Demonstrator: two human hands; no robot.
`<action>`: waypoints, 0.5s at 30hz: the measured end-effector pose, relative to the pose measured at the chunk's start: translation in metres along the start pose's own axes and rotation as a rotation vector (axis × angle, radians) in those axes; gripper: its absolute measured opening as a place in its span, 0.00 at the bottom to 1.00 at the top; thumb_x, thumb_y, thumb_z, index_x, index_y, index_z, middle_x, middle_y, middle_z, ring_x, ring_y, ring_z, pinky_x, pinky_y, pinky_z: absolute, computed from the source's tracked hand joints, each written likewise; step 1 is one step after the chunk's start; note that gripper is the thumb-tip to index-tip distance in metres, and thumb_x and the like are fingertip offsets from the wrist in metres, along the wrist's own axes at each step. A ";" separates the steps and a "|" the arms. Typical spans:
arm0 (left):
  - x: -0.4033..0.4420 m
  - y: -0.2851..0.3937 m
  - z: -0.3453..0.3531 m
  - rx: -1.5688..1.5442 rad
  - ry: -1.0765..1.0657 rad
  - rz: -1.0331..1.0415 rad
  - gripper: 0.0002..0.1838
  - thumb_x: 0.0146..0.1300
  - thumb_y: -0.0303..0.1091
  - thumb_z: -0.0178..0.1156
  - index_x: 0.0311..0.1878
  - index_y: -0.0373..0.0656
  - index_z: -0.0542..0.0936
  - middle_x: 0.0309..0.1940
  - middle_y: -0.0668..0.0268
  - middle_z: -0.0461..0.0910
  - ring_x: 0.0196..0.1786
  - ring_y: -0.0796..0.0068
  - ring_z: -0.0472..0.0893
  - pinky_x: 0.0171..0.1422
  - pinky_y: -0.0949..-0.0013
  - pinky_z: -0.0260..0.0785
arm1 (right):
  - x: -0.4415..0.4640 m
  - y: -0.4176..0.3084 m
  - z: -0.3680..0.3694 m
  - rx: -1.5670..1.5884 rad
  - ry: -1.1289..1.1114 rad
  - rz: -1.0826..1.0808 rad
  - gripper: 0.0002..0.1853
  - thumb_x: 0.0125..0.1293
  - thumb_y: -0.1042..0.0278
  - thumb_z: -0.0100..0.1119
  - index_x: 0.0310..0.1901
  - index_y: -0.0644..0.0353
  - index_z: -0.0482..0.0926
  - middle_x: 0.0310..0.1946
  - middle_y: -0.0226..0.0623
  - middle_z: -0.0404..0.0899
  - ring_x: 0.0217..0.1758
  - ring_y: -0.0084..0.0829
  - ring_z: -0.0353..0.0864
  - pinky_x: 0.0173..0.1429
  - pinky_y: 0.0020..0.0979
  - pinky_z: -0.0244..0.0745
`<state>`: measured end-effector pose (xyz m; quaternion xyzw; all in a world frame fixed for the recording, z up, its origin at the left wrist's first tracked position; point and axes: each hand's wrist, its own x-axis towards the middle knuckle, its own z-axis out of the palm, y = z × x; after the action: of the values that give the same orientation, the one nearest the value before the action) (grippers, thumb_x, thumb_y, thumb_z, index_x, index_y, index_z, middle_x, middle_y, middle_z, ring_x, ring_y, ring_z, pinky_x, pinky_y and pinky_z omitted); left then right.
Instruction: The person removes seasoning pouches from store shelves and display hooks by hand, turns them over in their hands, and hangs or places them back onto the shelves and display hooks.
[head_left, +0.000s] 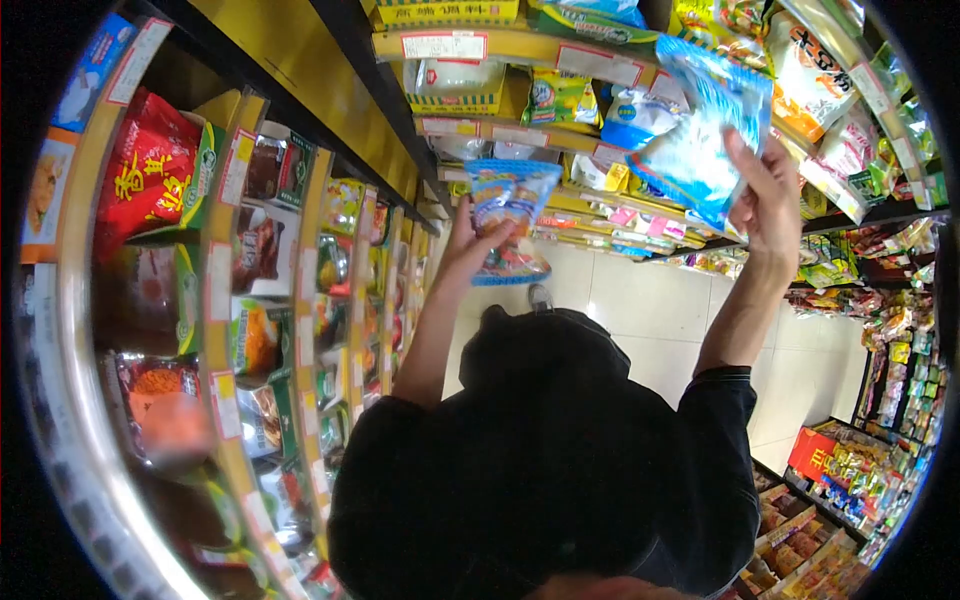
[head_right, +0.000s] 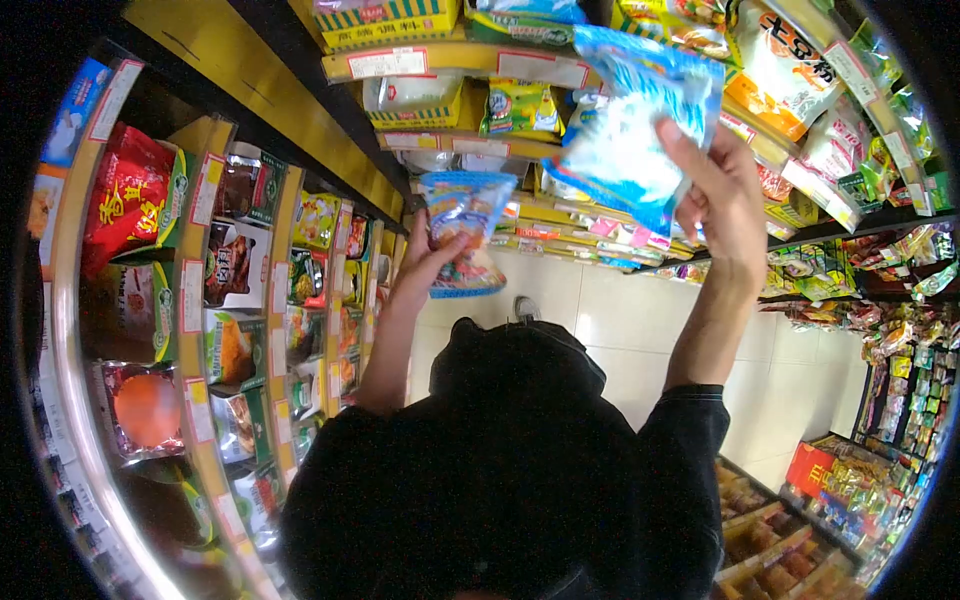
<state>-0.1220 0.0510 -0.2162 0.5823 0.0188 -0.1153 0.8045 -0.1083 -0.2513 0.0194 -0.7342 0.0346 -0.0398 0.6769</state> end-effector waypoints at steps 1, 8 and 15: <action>-0.004 0.005 0.007 -0.036 -0.039 -0.047 0.35 0.66 0.29 0.70 0.72 0.44 0.63 0.60 0.63 0.76 0.60 0.72 0.79 0.60 0.69 0.77 | 0.010 -0.013 0.002 -0.092 -0.002 -0.041 0.17 0.70 0.54 0.69 0.39 0.62 0.81 0.17 0.23 0.72 0.07 0.16 0.60 0.15 0.22 0.52; -0.014 -0.003 0.022 0.049 -0.105 0.089 0.39 0.65 0.30 0.72 0.74 0.40 0.60 0.62 0.60 0.75 0.63 0.71 0.77 0.66 0.66 0.73 | 0.111 -0.079 0.053 -0.432 -0.161 -0.209 0.17 0.73 0.61 0.62 0.56 0.64 0.79 0.36 0.43 0.84 0.36 0.37 0.82 0.40 0.36 0.75; -0.031 0.015 0.018 -0.016 0.005 0.145 0.33 0.67 0.27 0.69 0.68 0.39 0.61 0.59 0.59 0.75 0.60 0.72 0.79 0.62 0.69 0.77 | 0.192 -0.043 0.061 -0.811 0.197 -1.009 0.20 0.69 0.66 0.64 0.59 0.65 0.77 0.44 0.56 0.83 0.47 0.54 0.82 0.52 0.46 0.77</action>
<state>-0.1505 0.0434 -0.1909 0.5759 -0.0207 -0.0552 0.8154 0.0885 -0.2075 0.0593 -0.8504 -0.2399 -0.4034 0.2380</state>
